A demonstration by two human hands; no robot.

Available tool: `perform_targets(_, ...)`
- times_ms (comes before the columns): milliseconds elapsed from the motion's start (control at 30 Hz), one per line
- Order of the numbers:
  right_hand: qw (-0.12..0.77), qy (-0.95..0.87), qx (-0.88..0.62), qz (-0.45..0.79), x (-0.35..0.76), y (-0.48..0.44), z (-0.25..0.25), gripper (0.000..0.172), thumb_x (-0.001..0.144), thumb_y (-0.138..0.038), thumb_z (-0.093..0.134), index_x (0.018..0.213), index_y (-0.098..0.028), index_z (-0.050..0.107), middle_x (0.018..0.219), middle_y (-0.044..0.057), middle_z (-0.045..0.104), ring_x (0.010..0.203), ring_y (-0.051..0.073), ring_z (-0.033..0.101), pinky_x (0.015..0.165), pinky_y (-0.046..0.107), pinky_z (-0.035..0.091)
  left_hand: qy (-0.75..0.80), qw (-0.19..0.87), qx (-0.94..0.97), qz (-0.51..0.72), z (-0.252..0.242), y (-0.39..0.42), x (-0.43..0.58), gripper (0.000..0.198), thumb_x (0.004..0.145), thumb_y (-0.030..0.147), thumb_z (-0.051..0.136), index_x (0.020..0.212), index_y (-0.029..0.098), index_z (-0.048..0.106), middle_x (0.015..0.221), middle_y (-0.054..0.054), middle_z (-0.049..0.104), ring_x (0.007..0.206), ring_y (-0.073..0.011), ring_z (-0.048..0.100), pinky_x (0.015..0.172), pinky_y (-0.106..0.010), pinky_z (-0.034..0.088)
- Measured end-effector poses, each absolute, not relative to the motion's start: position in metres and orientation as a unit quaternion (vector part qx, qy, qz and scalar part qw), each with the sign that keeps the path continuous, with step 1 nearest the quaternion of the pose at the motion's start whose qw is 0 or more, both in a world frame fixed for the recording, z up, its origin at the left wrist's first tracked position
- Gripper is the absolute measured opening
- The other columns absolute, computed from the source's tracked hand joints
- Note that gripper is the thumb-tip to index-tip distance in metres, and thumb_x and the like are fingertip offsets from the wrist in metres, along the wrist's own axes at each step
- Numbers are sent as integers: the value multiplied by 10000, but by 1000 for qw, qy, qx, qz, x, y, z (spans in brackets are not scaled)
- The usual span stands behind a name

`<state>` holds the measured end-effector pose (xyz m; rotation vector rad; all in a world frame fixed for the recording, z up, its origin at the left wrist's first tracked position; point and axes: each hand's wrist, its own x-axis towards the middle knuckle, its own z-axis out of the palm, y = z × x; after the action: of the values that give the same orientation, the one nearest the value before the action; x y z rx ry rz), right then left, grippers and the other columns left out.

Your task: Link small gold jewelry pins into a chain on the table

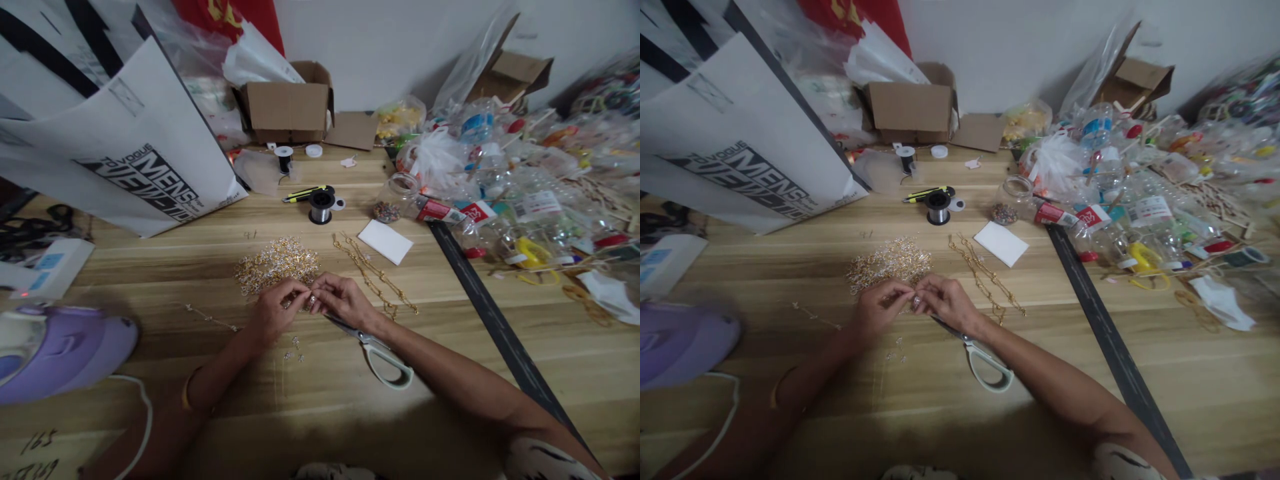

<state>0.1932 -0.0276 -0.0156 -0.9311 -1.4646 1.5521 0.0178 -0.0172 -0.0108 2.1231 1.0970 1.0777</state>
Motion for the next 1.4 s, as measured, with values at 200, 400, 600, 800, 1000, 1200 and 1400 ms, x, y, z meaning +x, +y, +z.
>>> perform_targets(200, 393, -575, -365, 618, 194, -28, -14, 250, 863, -391, 527, 860, -141, 544, 704, 22, 624, 626, 117, 642, 533, 198, 487, 423, 325, 753, 386, -9, -16, 18, 98, 782, 195, 593, 700, 155, 627, 656, -14, 644, 600, -112, 588, 568, -199, 450)
perform_targets(400, 389, -579, -369, 614, 194, -28, -13, 261, 860, -405, 527, 864, -144, 541, 695, 21, 621, 627, 122, 642, 535, 203, 483, 424, 393, 720, 384, -10, -14, 19, 101, 771, 209, 598, 699, 143, 625, 642, -20, 634, 589, -114, 580, 547, -201, 442)
perform_targets(600, 393, -570, -370, 619, 193, -28, -12, 269, 860, -420, 520, 862, -151, 527, 685, 21, 626, 611, 122, 638, 527, 206, 485, 415, 441, 704, 372, -10, -12, 17, 123, 773, 227, 595, 696, 138, 627, 639, -23, 625, 588, -116, 563, 541, -208, 432)
perform_targets(800, 401, -567, -372, 616, 193, -29, -12, 263, 871, -421, 500, 888, -159, 506, 693, 23, 632, 614, 125, 641, 531, 209, 489, 399, 477, 691, 369, -7, -11, 17, 146, 783, 247, 585, 697, 138, 629, 667, -36, 632, 630, -134, 579, 589, -232, 443)
perform_targets(1000, 400, -576, -372, 608, 193, -30, -11, 270, 876, -429, 487, 916, -163, 502, 701, 26, 639, 631, 130, 642, 551, 219, 494, 390, 481, 695, 366, -6, -10, 17, 137, 781, 229, 584, 689, 132, 616, 669, -38, 608, 631, -134, 567, 585, -236, 432)
perform_targets(1200, 394, -596, -394, 578, 194, -29, -13, 272, 890, -443, 449, 917, -176, 498, 658, 16, 629, 597, 129, 625, 554, 227, 488, 382, 382, 756, 369, -5, -11, 17, 136, 791, 168, 557, 668, 153, 612, 696, -33, 591, 672, -133, 553, 619, -243, 419)
perform_targets(1400, 397, -626, -420, 524, 196, -27, -15, 242, 901, -415, 435, 889, -183, 502, 643, 6, 601, 574, 122, 566, 554, 232, 450, 382, 349, 766, 381, -7, -12, 17, 115, 782, 171, 567, 681, 165, 623, 715, -37, 609, 685, -140, 563, 640, -250, 433)
